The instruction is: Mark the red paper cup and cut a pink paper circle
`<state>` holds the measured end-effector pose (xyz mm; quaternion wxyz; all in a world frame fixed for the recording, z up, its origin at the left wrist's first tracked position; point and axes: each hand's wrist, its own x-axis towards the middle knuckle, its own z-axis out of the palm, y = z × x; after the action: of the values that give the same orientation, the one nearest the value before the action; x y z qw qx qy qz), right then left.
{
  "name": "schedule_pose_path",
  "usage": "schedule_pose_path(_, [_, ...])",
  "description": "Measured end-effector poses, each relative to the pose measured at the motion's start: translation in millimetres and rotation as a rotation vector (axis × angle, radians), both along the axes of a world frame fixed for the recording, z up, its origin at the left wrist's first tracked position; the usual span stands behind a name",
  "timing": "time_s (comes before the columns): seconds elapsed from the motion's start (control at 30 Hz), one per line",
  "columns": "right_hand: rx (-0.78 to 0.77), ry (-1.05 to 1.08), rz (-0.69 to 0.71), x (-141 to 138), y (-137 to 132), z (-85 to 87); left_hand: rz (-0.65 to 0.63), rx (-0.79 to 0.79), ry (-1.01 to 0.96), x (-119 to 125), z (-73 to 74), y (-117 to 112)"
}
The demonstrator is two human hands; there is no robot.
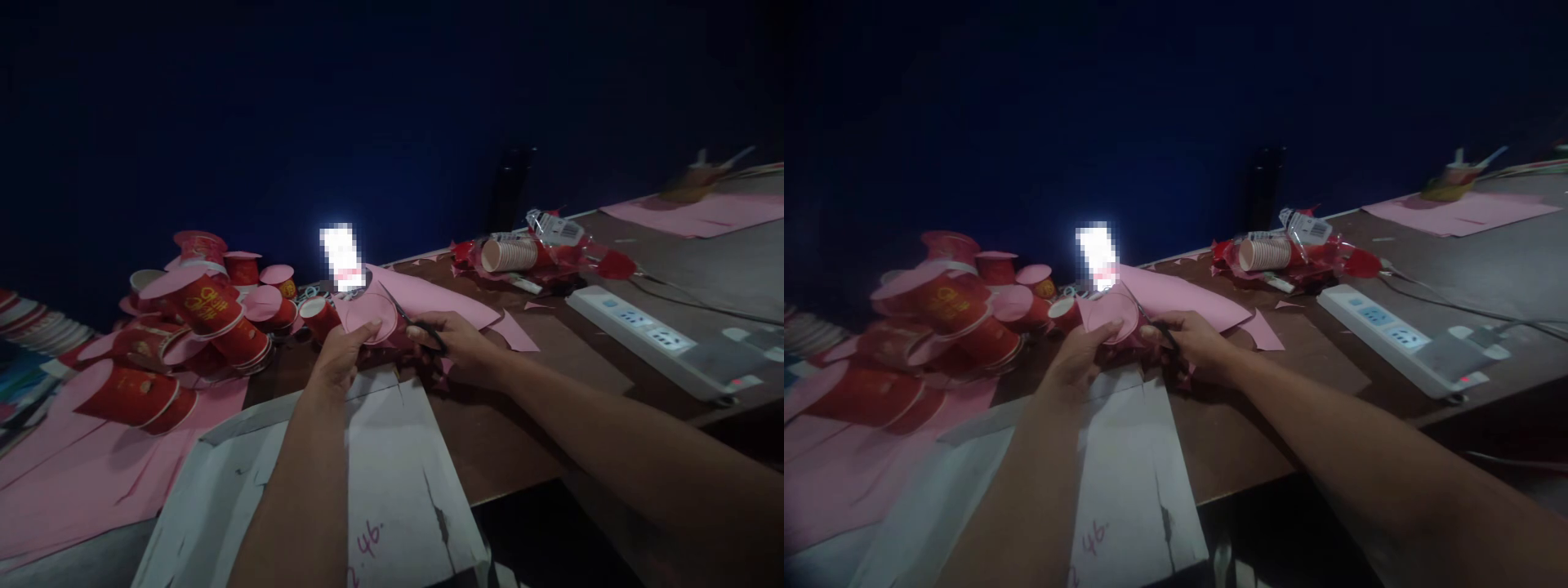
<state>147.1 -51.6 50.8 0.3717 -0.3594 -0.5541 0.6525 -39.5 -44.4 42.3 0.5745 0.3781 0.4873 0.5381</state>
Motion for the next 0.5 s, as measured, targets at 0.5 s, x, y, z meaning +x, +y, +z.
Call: schedule_pose_path(0.5, [0.026, -0.034, -0.028, 0.5, -1.6, 4.0, 0.009, -0.031, -0.022, 0.0, 2.9, -2.3])
